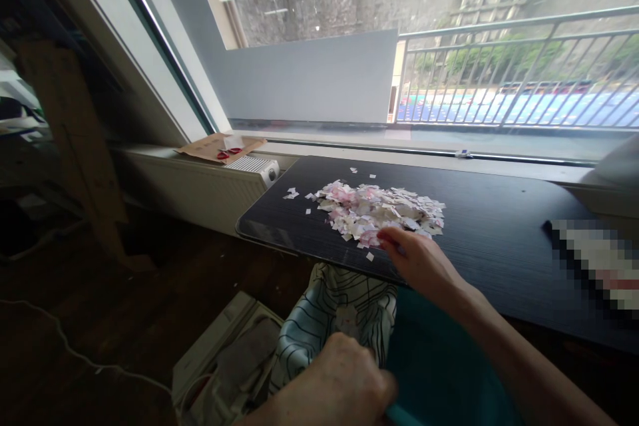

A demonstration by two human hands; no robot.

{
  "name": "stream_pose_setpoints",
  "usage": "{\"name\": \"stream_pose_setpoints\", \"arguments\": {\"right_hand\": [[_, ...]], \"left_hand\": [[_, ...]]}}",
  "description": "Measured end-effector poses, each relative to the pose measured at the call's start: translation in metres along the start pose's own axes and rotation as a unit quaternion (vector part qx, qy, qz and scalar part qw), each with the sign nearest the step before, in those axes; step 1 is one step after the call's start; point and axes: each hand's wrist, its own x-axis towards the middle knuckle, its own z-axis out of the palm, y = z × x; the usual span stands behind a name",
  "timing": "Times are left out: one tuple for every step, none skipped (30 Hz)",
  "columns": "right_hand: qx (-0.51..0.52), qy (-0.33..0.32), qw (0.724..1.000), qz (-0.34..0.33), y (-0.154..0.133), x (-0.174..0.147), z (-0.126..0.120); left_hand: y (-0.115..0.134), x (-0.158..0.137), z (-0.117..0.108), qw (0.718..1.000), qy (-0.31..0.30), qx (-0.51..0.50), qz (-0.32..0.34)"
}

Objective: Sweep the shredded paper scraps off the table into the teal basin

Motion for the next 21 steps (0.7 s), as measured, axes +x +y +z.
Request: {"name": "stream_pose_setpoints", "arguments": {"right_hand": [[0.008, -0.009, 1.000, -0.007, 0.000, 0.000, 0.000], [0.018, -0.014, 1.000, -0.012, 0.001, -0.002, -0.001], [0.027, -0.016, 0.999, -0.014, 0.002, -0.004, -0.002], [0.032, -0.015, 0.999, -0.011, 0.003, -0.007, -0.004], [0.032, -0.011, 0.999, -0.006, 0.004, -0.010, -0.005], [0.029, -0.006, 1.000, 0.002, 0.005, -0.014, -0.007], [0.025, -0.003, 1.000, 0.009, 0.005, -0.017, -0.008], [0.023, -0.004, 1.000, 0.012, 0.005, -0.020, -0.010], [0.025, -0.010, 1.000, 0.011, 0.005, -0.023, -0.010], [0.031, -0.017, 0.999, 0.007, 0.004, -0.025, -0.011], [0.039, -0.025, 0.999, 0.001, 0.003, -0.026, -0.011], [0.048, -0.028, 0.998, -0.002, 0.002, -0.026, -0.011], [0.055, -0.026, 0.998, -0.003, 0.002, -0.026, -0.011], [0.059, -0.019, 0.998, -0.001, 0.002, -0.024, -0.010], [0.060, -0.010, 0.998, 0.003, 0.002, -0.023, -0.008], [0.059, -0.001, 0.998, 0.007, 0.003, -0.021, -0.007], [0.057, 0.002, 0.998, 0.008, 0.003, -0.019, -0.005], [0.054, -0.001, 0.998, 0.007, 0.002, -0.018, -0.004], [0.053, -0.007, 0.999, 0.005, 0.002, -0.017, -0.002], [0.055, -0.016, 0.998, 0.001, 0.000, -0.017, -0.001], [0.058, -0.025, 0.998, -0.003, -0.001, -0.017, -0.001]], "left_hand": [[0.000, 0.000, 0.000, 1.000, -0.001, 0.000, 0.002], [0.000, 0.000, 0.000, 1.000, 0.001, 0.002, 0.004], [-0.001, -0.001, 0.000, 1.000, 0.005, 0.003, 0.006], [-0.001, -0.001, 0.001, 1.000, 0.011, 0.004, 0.007], [-0.001, -0.001, 0.002, 1.000, 0.019, 0.005, 0.007], [-0.001, -0.001, 0.002, 1.000, 0.025, 0.004, 0.009], [-0.001, 0.000, 0.002, 1.000, 0.027, 0.004, 0.010], [-0.001, 0.000, 0.002, 1.000, 0.027, 0.002, 0.011], [0.000, 0.001, 0.002, 1.000, 0.026, 0.001, 0.014], [0.000, 0.001, 0.002, 1.000, 0.024, 0.001, 0.016], [0.000, 0.002, 0.001, 1.000, 0.019, -0.003, 0.019], [0.001, 0.003, 0.001, 1.000, 0.015, -0.004, 0.018], [0.001, 0.003, 0.000, 1.000, 0.012, -0.006, 0.017], [0.001, 0.003, 0.000, 1.000, 0.008, -0.007, 0.014], [0.002, 0.003, 0.000, 1.000, 0.005, -0.008, 0.012], [0.002, 0.003, 0.000, 1.000, 0.004, -0.008, 0.009], [0.002, 0.003, 0.000, 1.000, 0.005, -0.007, 0.008], [0.001, 0.003, 0.000, 1.000, 0.004, -0.006, 0.008], [0.001, 0.003, 0.000, 1.000, 0.003, -0.006, 0.008], [0.001, 0.002, 0.000, 1.000, 0.002, -0.007, 0.009], [0.000, 0.002, -0.001, 1.000, 0.001, -0.009, 0.010]]}}
